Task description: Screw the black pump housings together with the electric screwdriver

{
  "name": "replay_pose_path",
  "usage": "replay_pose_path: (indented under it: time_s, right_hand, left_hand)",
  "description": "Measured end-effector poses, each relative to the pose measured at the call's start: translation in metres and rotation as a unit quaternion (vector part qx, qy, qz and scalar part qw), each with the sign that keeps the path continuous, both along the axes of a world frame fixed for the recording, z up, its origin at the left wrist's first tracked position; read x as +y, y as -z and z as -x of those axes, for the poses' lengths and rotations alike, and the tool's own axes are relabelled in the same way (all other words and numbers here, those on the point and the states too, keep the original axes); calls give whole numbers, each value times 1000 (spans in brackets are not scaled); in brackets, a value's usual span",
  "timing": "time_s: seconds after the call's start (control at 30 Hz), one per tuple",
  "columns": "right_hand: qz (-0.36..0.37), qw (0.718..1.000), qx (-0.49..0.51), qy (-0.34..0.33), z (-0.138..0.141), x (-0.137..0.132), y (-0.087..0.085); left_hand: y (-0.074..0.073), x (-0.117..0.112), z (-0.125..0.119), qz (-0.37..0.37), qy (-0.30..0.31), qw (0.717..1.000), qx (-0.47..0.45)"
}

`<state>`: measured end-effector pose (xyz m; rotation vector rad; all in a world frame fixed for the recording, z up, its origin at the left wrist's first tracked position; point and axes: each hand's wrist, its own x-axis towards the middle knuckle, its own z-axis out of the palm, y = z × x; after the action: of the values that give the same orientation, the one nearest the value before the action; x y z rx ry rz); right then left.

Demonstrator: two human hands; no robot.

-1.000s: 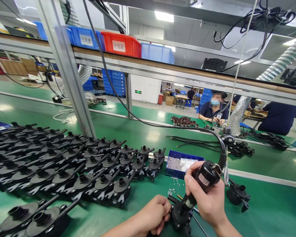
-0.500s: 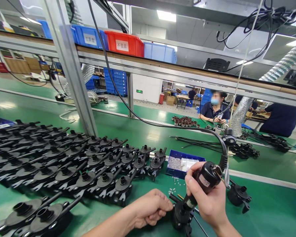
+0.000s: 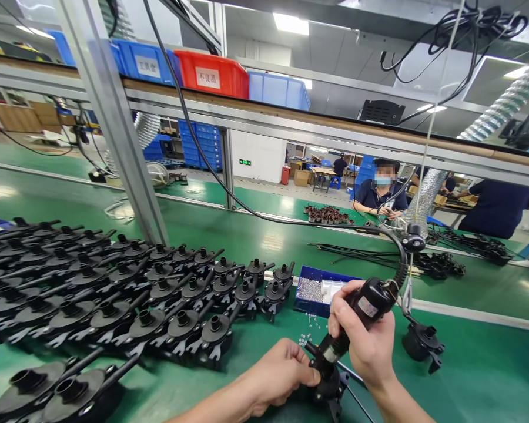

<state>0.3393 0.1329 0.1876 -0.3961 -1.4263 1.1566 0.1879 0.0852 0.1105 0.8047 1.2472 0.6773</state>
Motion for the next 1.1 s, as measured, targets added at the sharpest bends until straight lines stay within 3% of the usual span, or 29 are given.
replay_pose_path:
  time_s: [0.23, 0.5, 0.8, 1.0, 1.1]
  right_hand:
    - [7, 1000, 28, 7, 9, 4, 3]
    - [-5, 999, -26, 37, 17, -1, -2]
    - [1, 999, -52, 9, 17, 1, -1]
    - [5, 998, -52, -18, 20, -1, -3]
    - [10, 998, -50, -24, 20, 0, -2]
  left_hand:
    - [4, -1, -3, -15, -10, 1000, -2]
    - [7, -2, -4, -14, -18, 1000, 10]
    - [11, -3, -5, -24, -30, 999, 20]
    - [23, -9, -6, -104, -45, 993, 42]
    - [34, -15, -13, -189, -57, 980, 31]
